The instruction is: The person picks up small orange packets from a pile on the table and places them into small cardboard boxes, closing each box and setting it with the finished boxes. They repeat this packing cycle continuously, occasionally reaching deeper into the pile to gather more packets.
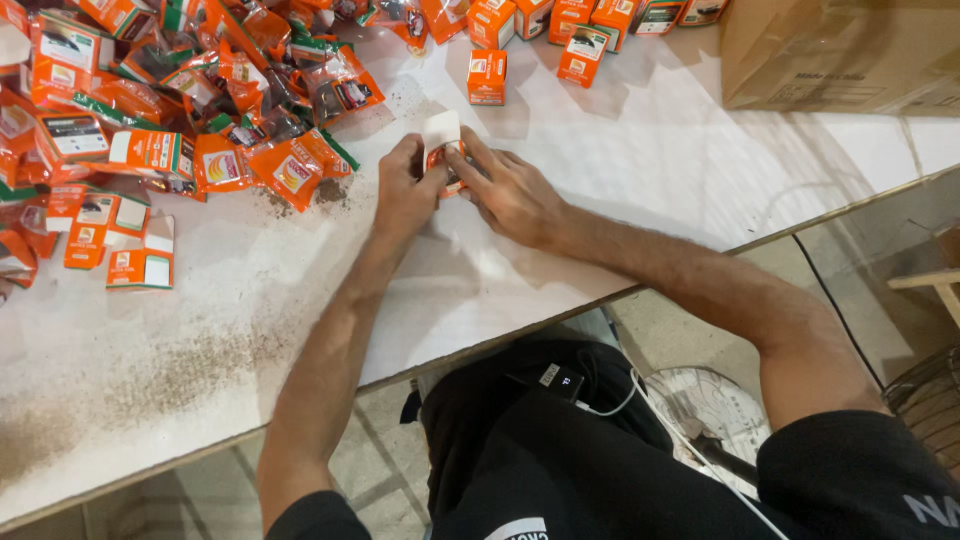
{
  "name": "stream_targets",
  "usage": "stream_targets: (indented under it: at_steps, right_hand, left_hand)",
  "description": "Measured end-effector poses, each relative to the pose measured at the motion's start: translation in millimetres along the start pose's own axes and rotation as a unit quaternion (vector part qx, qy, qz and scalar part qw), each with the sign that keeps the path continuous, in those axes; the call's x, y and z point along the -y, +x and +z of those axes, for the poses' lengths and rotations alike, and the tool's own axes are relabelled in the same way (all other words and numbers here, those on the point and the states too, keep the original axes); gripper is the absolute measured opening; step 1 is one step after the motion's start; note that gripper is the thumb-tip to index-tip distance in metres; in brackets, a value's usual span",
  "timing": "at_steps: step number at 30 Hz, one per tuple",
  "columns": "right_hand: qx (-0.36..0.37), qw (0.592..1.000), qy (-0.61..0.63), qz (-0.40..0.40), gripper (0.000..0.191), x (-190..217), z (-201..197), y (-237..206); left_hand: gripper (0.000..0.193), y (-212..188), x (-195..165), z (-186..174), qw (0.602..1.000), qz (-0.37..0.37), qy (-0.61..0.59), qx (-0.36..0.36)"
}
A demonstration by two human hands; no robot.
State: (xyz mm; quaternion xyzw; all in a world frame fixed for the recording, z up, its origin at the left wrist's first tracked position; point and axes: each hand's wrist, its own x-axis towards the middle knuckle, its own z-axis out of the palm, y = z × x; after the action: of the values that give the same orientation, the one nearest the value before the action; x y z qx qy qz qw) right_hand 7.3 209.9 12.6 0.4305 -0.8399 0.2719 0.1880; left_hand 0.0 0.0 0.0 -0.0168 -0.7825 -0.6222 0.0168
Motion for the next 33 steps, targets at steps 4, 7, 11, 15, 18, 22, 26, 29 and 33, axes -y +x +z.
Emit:
stream_targets:
  at_steps: [4,7,11,15,18,22,26,29,33]
  right_hand:
    - [-0.001,1.0,0.027,-0.009,0.066,-2.1,-0.8,3.8]
    - [-0.032,0.998,0.05,-0.014,0.061,-2.3,-3.1,5.3]
    - [-0.029,0.995,0.093,0.015,0.05,1.1,-8.4,7.2]
    - [-0.003,0.994,0.11,0.012,0.043,3.0,-15.3,9.3]
    - [-0.034,0.989,0.144,0.003,0.038,1.8,-17.6,12.0]
    - [-0.025,0.968,0.234,0.081,0.041,-0.7,-17.3,14.2]
    - [-0.02,0.95,0.297,0.098,0.052,-1.0,-15.7,9.4]
    - [-0.014,0.948,0.304,0.095,0.053,0.3,-17.3,12.6]
    - [-0.008,0.943,0.319,0.094,0.054,1.6,-20.5,14.7]
  left_hand:
    - [0.03,-4.2,-18.2,-25.6,0.949,-0.058,-0.292,0.103]
    - [0.017,2.2,-25.6,-21.8,0.974,-0.055,-0.207,0.071]
    - [0.012,0.3,-25.9,-16.7,0.983,-0.026,-0.174,0.059]
    - [0.012,3.0,-24.9,-5.4,0.994,-0.009,-0.109,0.008]
    - [0.014,1.5,-27.4,7.6,0.958,0.185,0.199,-0.093]
    - [0.033,-16.7,-37.4,-0.7,0.956,0.261,0.13,0.011]
    - [0.033,-28.9,-37.9,-9.4,0.902,0.375,0.21,0.03]
    - [0.024,-29.6,-34.1,-6.3,0.927,0.333,0.172,0.007]
    - [0.018,-28.0,-32.5,-7.1,0.927,0.339,0.157,0.011]
